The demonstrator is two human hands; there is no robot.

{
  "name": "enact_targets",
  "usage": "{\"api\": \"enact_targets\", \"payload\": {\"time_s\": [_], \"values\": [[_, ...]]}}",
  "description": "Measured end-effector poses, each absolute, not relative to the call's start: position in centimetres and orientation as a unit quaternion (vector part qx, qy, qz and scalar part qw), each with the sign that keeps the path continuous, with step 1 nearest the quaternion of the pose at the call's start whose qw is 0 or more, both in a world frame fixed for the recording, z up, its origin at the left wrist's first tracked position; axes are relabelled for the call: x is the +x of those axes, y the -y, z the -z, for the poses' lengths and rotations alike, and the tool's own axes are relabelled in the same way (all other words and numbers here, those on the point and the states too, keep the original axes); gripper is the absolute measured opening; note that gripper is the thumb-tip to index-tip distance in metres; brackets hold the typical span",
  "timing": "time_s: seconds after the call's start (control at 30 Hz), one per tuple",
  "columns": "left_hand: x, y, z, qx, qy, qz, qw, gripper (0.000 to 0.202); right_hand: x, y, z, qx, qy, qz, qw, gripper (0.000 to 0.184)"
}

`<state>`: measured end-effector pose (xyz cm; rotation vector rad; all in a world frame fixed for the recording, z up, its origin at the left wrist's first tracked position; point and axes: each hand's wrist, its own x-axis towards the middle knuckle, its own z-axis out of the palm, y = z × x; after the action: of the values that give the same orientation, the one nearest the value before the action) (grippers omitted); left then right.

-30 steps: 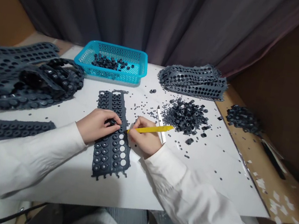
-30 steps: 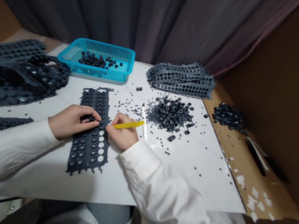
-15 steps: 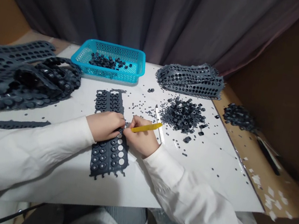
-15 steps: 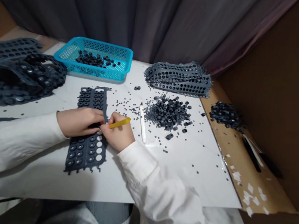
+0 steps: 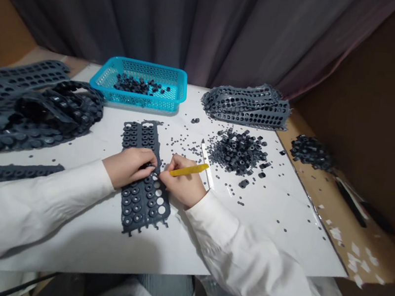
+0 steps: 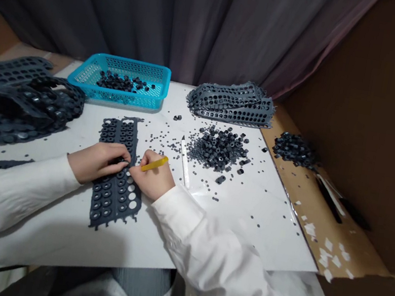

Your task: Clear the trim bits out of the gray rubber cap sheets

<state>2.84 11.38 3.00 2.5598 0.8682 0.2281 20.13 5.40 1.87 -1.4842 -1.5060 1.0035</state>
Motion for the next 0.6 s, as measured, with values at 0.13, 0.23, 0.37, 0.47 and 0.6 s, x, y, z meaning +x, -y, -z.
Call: {"api": "enact_targets", "payload": {"time_s": [0.13,0.23,0.37,0.47,0.6], "values": [[2.8,-11.7,-3.1,0.885,-0.372,-0.12,0.253,0.025,20.1,-5.4,-1.6,-0.584,0.59,-0.394,0.394,0.016],[2.8,-11.9,-3.0,0.861,-0.408,-0.117,0.281,0.029,20.1,-5.5,-1.5,-0.579,0.599,-0.381,0.402,0.017],[2.7,-12.3,-2.9,0.848,-0.422,-0.111,0.301,0.031,20.1,-5.4,-1.4,-0.575,0.602,-0.379,0.404,0.015],[2.7,-12.5,-3.0,0.848,-0.416,-0.098,0.313,0.03,20.3,-5.4,-1.0,-0.566,0.588,-0.41,0.407,0.014],[2.7,-12.4,-3.1,0.847,-0.417,-0.088,0.319,0.031,20.6,-5.5,-0.5,-0.56,0.56,-0.455,0.408,0.013]]}}
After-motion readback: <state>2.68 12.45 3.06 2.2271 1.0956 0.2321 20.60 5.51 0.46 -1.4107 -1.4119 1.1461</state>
